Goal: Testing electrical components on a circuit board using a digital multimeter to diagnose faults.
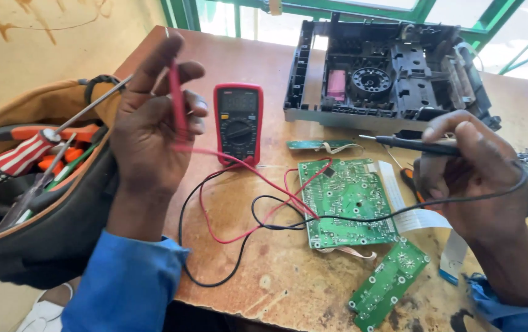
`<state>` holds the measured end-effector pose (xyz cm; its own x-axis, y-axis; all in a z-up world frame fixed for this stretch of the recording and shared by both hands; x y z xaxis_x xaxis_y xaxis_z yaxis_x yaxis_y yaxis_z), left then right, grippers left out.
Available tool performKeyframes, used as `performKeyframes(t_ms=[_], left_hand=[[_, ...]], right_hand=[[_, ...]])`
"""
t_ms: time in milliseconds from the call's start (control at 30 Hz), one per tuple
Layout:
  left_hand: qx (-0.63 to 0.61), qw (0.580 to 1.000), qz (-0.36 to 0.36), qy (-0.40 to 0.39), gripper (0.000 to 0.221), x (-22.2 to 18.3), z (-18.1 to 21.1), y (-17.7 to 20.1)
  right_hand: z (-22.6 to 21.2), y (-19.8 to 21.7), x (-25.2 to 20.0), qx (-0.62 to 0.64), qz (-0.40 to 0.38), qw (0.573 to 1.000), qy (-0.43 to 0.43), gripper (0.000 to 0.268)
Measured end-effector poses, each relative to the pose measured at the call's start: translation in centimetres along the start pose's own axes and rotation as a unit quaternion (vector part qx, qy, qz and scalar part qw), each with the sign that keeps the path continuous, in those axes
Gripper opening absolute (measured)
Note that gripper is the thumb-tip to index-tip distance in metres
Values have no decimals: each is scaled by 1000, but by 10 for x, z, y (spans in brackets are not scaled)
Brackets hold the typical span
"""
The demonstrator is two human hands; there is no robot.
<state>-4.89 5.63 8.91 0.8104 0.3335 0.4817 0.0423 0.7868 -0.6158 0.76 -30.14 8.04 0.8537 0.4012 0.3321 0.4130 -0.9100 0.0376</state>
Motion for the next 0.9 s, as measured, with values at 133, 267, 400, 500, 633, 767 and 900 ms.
performKeyframes(t_ms=[133, 267, 400, 500, 633, 767, 900], left_hand=[[-19, 998, 28, -53, 63, 1, 29, 12], [-314, 941, -111, 67, 27, -12, 50, 57], [-458, 804, -232, 301, 23, -13, 65, 115], [-538, 640, -312, 450, 52, -36, 61, 130], [-332, 906, -117, 237, 21, -16, -15, -74], [251, 895, -351, 118, 36, -44, -92, -108], [406, 800, -435, 77, 34, -62, -109, -104]], right_hand=[[-10, 0, 0, 234, -124, 964, 2, 41], [-4, 22, 6, 237, -81, 968, 20, 42], [5, 34, 8, 253, 14, 967, -34, 42], [-6, 14, 1, 200, 40, 979, 1, 27], [-9, -14, -8, 115, -3, 993, 40, 12], [-5, -4, -13, -120, 151, 981, 9, 19], [10, -11, -9, -223, 94, 970, -22, 30]])
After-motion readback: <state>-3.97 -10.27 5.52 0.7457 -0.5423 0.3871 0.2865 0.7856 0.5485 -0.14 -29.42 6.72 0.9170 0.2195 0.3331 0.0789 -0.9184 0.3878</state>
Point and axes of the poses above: each hand's wrist, its own x-axis towards the middle knuckle, its own y-axis out of the back of the hand, z = x × y, the point moved 8 cm from there along x, towards the middle knuckle, and after that the axes turned 4 degrees about -y, right-handed, at the moved point
